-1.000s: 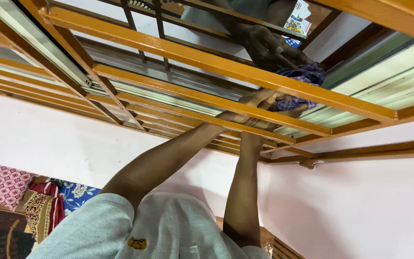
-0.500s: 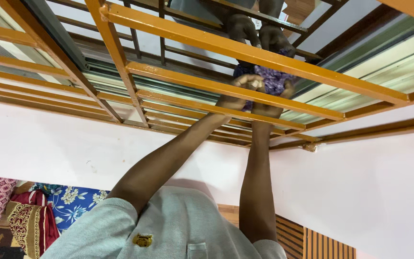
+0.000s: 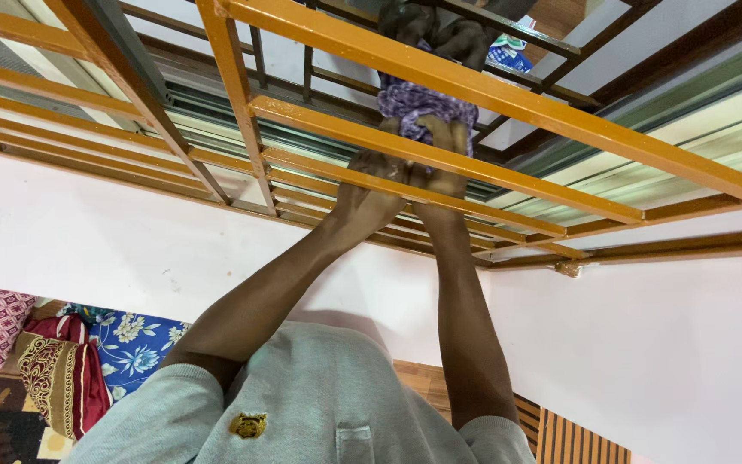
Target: The person wipes the bars of a window grill with a cloth.
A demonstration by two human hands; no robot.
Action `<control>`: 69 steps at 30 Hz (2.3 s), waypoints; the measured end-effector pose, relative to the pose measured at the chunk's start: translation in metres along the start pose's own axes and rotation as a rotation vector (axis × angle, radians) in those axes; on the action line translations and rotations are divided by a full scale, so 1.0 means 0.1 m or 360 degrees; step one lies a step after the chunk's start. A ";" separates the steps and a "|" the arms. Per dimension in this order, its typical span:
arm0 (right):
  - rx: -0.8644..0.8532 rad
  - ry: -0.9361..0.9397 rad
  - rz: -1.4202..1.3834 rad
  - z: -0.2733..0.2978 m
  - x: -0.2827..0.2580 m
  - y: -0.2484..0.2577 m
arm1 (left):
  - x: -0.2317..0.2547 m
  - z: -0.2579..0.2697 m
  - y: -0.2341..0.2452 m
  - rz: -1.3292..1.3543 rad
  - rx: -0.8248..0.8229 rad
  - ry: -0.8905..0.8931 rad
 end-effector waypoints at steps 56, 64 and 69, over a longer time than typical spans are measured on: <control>-0.0970 -0.0083 -0.0343 -0.91 0.44 -0.03 | -0.17 -0.26 0.41 -0.0982 -0.0301 -0.0217; -0.0946 -0.0028 -0.0349 -1.02 0.30 -0.14 | -0.35 -0.37 0.50 -0.0608 -0.0494 0.0410; -0.0833 0.0037 -0.0312 -0.83 0.40 0.12 | -0.43 -0.56 0.26 -0.0254 -0.0600 0.0065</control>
Point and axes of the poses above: each hand's wrist, its own z-axis away from the middle knuckle, its own y-axis out of the back of the hand, x = y × z, the point moved 1 cm from there along -z, towards the middle knuckle, and after that the axes turned 3 degrees about -z, right-handed, at the moved point
